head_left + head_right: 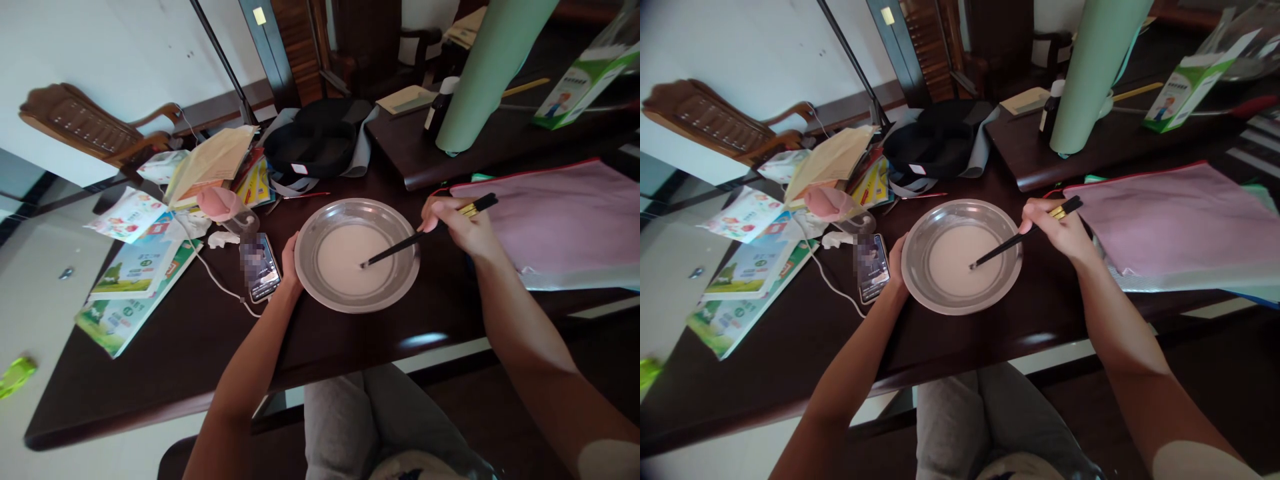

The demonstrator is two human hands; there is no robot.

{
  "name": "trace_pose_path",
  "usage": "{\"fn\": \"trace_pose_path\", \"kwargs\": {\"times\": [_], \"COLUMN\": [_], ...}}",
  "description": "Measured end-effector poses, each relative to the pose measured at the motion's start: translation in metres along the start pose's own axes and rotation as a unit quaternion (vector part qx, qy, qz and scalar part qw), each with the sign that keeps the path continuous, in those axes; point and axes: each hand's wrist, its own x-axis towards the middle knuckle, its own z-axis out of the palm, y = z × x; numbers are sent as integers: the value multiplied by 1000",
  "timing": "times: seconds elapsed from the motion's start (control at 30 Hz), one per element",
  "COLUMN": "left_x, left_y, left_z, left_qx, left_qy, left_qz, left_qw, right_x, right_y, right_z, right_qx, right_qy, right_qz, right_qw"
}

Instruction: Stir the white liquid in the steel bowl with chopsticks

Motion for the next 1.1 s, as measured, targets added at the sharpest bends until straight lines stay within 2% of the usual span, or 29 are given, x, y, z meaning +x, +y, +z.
{"fn": "trace_pose_path", "kwargs": {"times": [0.07, 0.13, 0.17, 0.23, 0.33, 0.37, 0.43, 0.53, 0.63, 0.73, 0.83, 0.93, 0.97, 1.1], "left_x": [0, -1, -2, -2, -2, -2, -2, -3, -4, -4, -3, -3, -3, -2], "left_y": [1, 2, 2, 2, 2, 2, 2, 2, 2, 2, 2, 1, 1, 0], "left_z": [0, 1, 2, 3, 3, 3, 3, 4, 4, 4, 4, 4, 4, 3], "left_qx": [-5, -9, -8, -5, -3, -3, -2, -2, -5, -9, -11, -14, -14, -11], "left_qy": [-5, 1, 5, 11, 7, 6, 8, 7, 6, 4, 8, 13, 11, 0], "left_qz": [-5, -11, -13, -13, -5, -5, -8, -10, -17, -14, -13, -20, -21, -12], "left_qw": [1000, 1000, 1000, 1000, 1000, 1000, 1000, 1000, 1000, 1000, 1000, 1000, 1000, 1000], "right_x": [0, 1, 1, 2, 1, 1, 0, 1, 1, 0, -1, 0, 1, 1], "right_y": [-3, -5, -6, -4, 1, 1, 0, -4, -4, -1, -2, -4, -4, -2], "right_z": [3, 7, 7, 6, 1, 1, 2, 6, 6, 1, 2, 7, 8, 4], "right_qx": [-10, -36, -48, -60, -36, -23, -9, -28, -45, -7, 10, -26, -40, -35], "right_qy": [-66, -100, -92, -40, 27, 20, -33, -95, -40, 25, -28, -82, -75, 21], "right_qz": [9, 7, 1, -6, -6, -3, 5, 9, 4, -3, 7, 7, 1, 2], "right_qw": [998, 994, 995, 997, 999, 1000, 999, 995, 998, 1000, 1000, 996, 996, 999]}}
